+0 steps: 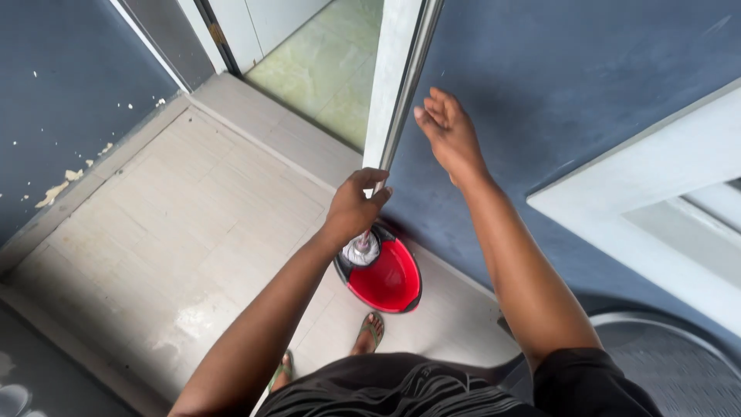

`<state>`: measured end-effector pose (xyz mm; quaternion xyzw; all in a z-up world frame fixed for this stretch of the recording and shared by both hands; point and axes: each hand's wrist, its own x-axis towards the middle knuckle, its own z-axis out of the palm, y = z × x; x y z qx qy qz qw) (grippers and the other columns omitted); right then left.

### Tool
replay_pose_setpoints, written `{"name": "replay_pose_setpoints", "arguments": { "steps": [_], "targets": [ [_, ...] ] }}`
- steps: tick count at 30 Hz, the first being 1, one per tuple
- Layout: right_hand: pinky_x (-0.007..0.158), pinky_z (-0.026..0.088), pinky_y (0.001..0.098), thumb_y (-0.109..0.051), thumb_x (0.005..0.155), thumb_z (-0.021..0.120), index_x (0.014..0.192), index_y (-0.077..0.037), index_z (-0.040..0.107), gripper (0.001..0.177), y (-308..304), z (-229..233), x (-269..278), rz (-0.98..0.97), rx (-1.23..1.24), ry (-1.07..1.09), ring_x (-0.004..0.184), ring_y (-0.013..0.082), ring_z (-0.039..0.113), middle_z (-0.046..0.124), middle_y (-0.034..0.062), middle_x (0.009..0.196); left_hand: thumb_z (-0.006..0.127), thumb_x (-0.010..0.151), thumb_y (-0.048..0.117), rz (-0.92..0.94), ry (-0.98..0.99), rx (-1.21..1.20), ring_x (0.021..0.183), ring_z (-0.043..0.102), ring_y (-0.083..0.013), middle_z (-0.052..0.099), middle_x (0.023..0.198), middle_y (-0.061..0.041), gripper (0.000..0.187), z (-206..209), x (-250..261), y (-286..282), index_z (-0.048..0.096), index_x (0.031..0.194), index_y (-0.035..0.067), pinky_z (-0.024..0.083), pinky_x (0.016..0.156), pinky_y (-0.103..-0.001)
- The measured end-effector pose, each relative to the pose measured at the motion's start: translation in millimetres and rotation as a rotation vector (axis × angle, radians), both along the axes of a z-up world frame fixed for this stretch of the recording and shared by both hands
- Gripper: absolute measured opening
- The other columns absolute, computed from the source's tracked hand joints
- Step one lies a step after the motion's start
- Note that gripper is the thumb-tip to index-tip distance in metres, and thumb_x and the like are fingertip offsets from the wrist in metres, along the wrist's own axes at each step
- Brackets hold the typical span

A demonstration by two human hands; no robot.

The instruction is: Mopping the floor using a bucket and mop.

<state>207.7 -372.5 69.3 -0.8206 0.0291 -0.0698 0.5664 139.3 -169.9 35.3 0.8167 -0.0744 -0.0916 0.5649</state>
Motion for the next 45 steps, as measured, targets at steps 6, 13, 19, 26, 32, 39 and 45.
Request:
{"name": "replay_pose_setpoints", "arguments": {
  "steps": [6,13,19,26,32,39,45],
  "targets": [
    [0.11,0.046,0.0399,-0.037,0.091,0.074,0.144,-0.004,0.041,0.071,-1.8,33.7,75.2,0.139,0.247,-0.179,0.128,0.0242,0.06,0.065,0.0152,0.135,0.071,0.092,0.027,0.073,-0.134,0.11,0.124,0.065,-0.027,0.069,0.131,-0.016,0.047,-13.7,88.2,-31.1,0.062,0.131,0.003,0.05,0.104,-0.037],
    [0.059,0.055,0.0328,-0.038,0.097,0.07,0.085,-0.01,0.056,0.034,22.2,4.5,80.6,0.241,0.447,-0.08,0.059,0.0159,0.062,0.056,0.0004,0.066,0.07,0.092,0.025,0.079,-0.168,-0.054,0.134,0.058,-0.0298,0.063,0.138,-0.021,0.054,-22.6,108.6,-31.9,0.056,0.137,0.0,0.045,0.11,-0.038],
    [0.049,0.042,0.0269,-0.042,0.101,0.067,0.076,-0.013,0.044,0.045,63.8,7.3,38.2,0.315,0.448,-0.153,0.054,0.0066,0.044,0.047,-0.003,0.064,0.073,0.087,0.025,0.058,-0.108,0.086,0.122,0.061,-0.0434,0.064,0.127,-0.029,0.075,-44.4,80.2,-47.6,0.036,0.149,0.004,0.048,0.101,-0.046],
    [0.069,0.062,0.0314,-0.039,0.098,0.071,0.073,-0.012,0.059,0.038,79.6,6.9,17.2,0.279,0.31,-0.035,0.065,0.0121,0.069,0.064,0.0034,0.064,0.054,0.104,0.03,0.081,-0.162,-0.206,0.101,0.068,-0.0411,0.068,0.112,-0.026,0.057,-66.9,61.1,-36.1,0.029,0.147,0.001,0.052,0.088,-0.045],
    [0.061,0.061,0.0359,-0.04,0.098,0.068,0.065,-0.009,0.06,0.045,79.8,41.0,-16.2,0.234,0.282,0.042,0.058,0.017,0.071,0.064,0.0066,0.059,0.056,0.103,0.028,-0.06,-0.219,-0.288,0.09,0.066,-0.0249,0.069,0.104,-0.018,0.046,-55.1,50.7,-34.5,0.05,0.138,-0.001,0.051,0.08,-0.039],
    [0.046,0.051,0.0322,-0.043,0.097,0.071,0.063,-0.011,0.053,0.05,93.6,82.3,-59.8,0.06,0.256,-0.023,0.045,0.0118,0.052,0.052,0.0022,0.053,0.071,0.088,0.022,-0.165,-0.109,-0.324,0.064,0.065,-0.0155,0.068,0.067,-0.005,0.025,-18.7,49.3,-32.4,0.07,0.081,-0.002,0.049,0.06,-0.034],
    [0.048,0.046,0.0323,-0.041,0.102,0.073,0.066,-0.01,0.045,0.055,88.5,108.4,-98.2,0.07,0.36,-0.189,0.047,0.0147,0.049,0.047,0.0029,0.056,0.074,0.082,0.017,-0.512,0.107,-0.587,0.043,0.042,-0.0063,0.046,0.053,0.005,0.028,10.1,41.3,-37.0,0.051,0.066,0.012,0.031,0.042,-0.028]
  ]
}}
